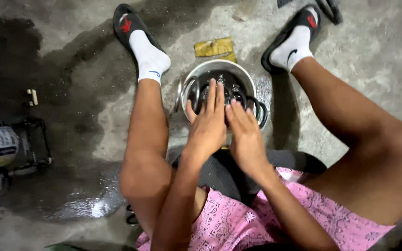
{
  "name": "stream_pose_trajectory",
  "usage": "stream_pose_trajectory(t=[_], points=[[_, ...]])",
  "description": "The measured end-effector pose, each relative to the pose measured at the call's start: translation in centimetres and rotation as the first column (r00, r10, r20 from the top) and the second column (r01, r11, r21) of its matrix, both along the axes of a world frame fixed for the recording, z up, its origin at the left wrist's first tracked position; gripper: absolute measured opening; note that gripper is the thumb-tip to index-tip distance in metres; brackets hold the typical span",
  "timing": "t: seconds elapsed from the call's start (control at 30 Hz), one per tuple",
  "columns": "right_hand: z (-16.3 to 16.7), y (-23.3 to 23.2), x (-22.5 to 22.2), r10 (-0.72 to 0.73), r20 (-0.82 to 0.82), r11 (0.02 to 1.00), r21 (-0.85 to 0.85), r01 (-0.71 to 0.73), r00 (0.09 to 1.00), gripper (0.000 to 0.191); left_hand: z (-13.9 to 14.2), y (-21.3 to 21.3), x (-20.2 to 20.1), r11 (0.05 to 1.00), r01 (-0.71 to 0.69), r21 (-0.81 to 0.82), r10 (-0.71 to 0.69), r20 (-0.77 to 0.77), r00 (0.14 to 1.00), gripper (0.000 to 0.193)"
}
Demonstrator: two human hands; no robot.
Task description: The person sits on the workshop floor with a white bucket of water between their legs and washes dark coiled parts by hand, rubbing and turning each piece in the water. They lift individual pieces out, handle and rework them, and continue washing the remaining coils in the bucket.
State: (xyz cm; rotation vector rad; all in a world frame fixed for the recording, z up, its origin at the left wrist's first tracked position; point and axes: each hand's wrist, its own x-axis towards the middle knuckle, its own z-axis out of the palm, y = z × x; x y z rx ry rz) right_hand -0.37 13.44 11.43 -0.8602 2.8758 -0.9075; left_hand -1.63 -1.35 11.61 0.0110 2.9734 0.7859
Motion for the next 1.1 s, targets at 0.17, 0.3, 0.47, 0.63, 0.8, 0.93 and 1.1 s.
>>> stream_pose_trajectory(t=[0.17, 0.3, 0.47, 0.63, 0.8, 0.93, 1.1], points=[[0.0, -0.2, 0.3, 0.044, 0.047, 0.995, -0.09, -0.04, 0.998, 0.076, -0.6, 0.1, -0.1, 0.999, 0.012, 0.042, -0.013, 0.019, 1.0, 0.071], [-0.6, -0.7, -2.2, 0.058, 0.037, 0.998, -0.02, -0.057, 0.998, 0.076, -1.0, -0.1, 0.0, 0.991, -0.01, 0.132, 0.006, 0.037, 0.999, 0.084], [-0.4, -1.3, 0.1, -0.062, 0.06, 0.996, -0.053, 0.065, 0.996, 0.081, -1.3, -0.2, -0.5, 0.98, -0.063, 0.191, 0.047, 0.085, 0.995, 0.093], [-1.2, -1.0, -1.0, -0.07, 0.002, 0.996, -0.057, 0.07, 0.998, 0.074, -1.7, 0.3, -0.5, 0.953, -0.161, 0.255, 0.111, 0.198, 0.974, 0.087], [-1.1, -0.7, -1.1, -0.091, 0.058, 0.989, -0.112, 0.097, 0.994, 0.073, -2.3, 0.5, -0.1, 0.958, -0.159, 0.24, 0.145, 0.074, 0.987, 0.077], [-0.6, -0.3, 1.0, -0.051, 0.089, 0.992, -0.107, 0.06, 0.995, 0.084, -2.9, 0.8, -0.3, 0.957, -0.219, 0.189, 0.202, 0.104, 0.974, 0.072], [-1.6, 0.1, -1.6, -0.064, 0.094, 0.987, -0.138, 0.077, 0.994, 0.079, -3.2, 0.9, 0.2, 0.96, -0.195, 0.2, 0.189, 0.052, 0.981, 0.066]])
